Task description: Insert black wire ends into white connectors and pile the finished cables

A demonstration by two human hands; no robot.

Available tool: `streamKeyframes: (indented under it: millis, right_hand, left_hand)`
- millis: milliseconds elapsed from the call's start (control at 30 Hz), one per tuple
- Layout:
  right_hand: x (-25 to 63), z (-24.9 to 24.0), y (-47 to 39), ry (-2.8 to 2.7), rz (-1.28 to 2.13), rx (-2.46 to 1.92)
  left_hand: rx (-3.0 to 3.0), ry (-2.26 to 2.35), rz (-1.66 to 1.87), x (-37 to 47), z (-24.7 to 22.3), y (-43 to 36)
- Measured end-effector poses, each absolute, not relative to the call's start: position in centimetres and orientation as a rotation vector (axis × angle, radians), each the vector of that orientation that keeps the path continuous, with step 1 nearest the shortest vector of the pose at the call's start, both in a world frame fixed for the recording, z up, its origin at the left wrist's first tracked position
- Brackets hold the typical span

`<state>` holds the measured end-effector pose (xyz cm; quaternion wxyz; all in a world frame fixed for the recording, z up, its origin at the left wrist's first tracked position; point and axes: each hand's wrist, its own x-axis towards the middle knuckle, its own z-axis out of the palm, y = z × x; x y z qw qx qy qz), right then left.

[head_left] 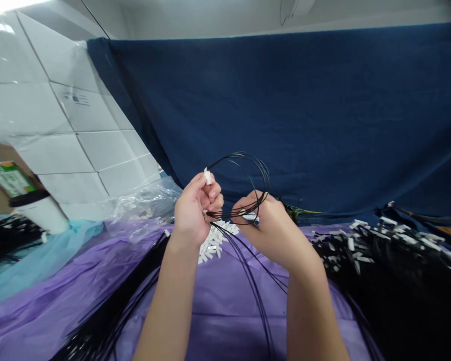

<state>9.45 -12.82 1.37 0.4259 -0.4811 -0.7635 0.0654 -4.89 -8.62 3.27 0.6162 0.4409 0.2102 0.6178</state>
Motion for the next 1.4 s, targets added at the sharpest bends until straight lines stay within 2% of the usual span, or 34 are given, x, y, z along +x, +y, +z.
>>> streamKeyframes:
  millis: [100, 267, 500, 667, 933, 1133, 1300, 1400]
  right_hand:
    - [8.8, 1.8, -13.6, -1.911, -0.043, -1.452]
    - [7.9, 2.4, -14.7, -1.983, -0.136, -1.638]
    - [7.4, 2.3, -14.4, -1.900, -0.130, -1.772]
    - [9.4, 2.1, -13.3, -1.629, -0.032, -1.790]
    - [14.3, 0.3, -10.6, -1.001, 0.204, -1.101]
    - [13.0, 1.8, -12.7, -1.057, 0.538, -0.484]
    - [11.7, 2.2, -13.7, -1.302, 0.687, -0.532]
    - [11.2, 2.0, -13.1, -1.347, 0.594, -0.679]
  left_hand:
    - [0.992, 0.526, 1.472, -4.7, 3.2, -8.6]
    - [0.939, 0.573, 1.516, -4.7, 3.4, -8.7]
    - [1.017, 0.590, 1.560, -4.2, 3.2, -8.8]
    - [1.064, 0.610, 1.595, -4.1, 3.0, -8.9]
    - [1.030, 0.657, 1.645, -4.5, 3.1, -8.7]
    - [1.028, 0.672, 1.726, -4.2, 2.6, -8.5]
    - [1.109, 0.660, 1.741, -3.8, 2.3, -8.4]
    - [1.166, 0.626, 1.694, -3.5, 2.4, -8.6]
